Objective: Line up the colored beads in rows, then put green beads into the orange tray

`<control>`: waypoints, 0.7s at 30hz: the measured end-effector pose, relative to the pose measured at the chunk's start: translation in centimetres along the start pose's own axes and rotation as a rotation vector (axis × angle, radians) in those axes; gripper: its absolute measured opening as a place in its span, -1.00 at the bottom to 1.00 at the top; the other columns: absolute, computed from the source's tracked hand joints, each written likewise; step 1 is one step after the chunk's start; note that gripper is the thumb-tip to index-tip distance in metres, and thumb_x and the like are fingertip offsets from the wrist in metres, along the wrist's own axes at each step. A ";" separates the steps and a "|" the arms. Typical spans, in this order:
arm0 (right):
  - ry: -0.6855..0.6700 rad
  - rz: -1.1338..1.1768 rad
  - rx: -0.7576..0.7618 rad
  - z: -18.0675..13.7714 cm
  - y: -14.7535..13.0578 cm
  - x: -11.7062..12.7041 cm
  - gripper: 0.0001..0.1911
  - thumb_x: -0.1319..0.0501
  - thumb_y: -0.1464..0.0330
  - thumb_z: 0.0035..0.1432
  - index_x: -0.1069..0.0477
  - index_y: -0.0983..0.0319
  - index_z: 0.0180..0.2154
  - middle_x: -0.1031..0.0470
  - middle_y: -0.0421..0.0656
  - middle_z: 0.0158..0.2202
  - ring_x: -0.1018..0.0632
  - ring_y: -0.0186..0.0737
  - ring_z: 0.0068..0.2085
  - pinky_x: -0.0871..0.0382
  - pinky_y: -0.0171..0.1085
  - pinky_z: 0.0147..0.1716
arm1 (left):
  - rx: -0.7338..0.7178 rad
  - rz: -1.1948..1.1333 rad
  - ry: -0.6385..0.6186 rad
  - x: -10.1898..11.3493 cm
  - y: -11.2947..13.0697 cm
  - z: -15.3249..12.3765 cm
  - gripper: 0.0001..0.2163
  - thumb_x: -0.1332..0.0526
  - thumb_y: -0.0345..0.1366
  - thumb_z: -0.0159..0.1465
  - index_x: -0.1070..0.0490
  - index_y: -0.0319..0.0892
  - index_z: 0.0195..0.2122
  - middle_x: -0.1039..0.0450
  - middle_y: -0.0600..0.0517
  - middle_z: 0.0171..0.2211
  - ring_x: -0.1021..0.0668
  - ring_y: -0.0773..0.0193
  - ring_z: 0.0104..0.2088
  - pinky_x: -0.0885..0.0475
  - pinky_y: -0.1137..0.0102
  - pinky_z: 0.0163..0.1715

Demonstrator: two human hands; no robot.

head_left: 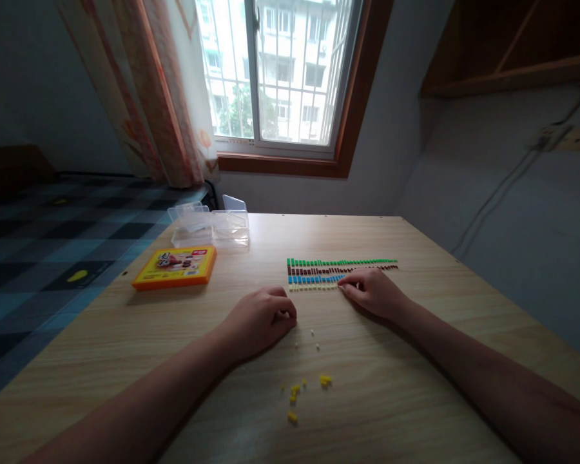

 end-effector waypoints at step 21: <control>-0.057 0.184 0.307 -1.5 -4.5 -1.9 -0.75 -0.18 0.45 0.24 -0.63 0.20 -0.17 -0.57 -0.12 -0.35 -0.51 -0.30 -0.39 -0.32 -0.33 -0.39 | 0.055 0.015 0.044 -0.4 0.1 0.3 -0.83 -0.23 -0.38 0.24 -0.63 -0.08 -0.28 -0.56 0.02 -0.27 -0.54 0.28 -0.33 -0.38 0.41 -0.30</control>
Point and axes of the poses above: each hand's wrist, its own z-axis towards the middle knuckle, its own x-axis out of the back of the hand, y = z × x, the point moved 1 cm from there along z, towards the middle knuckle
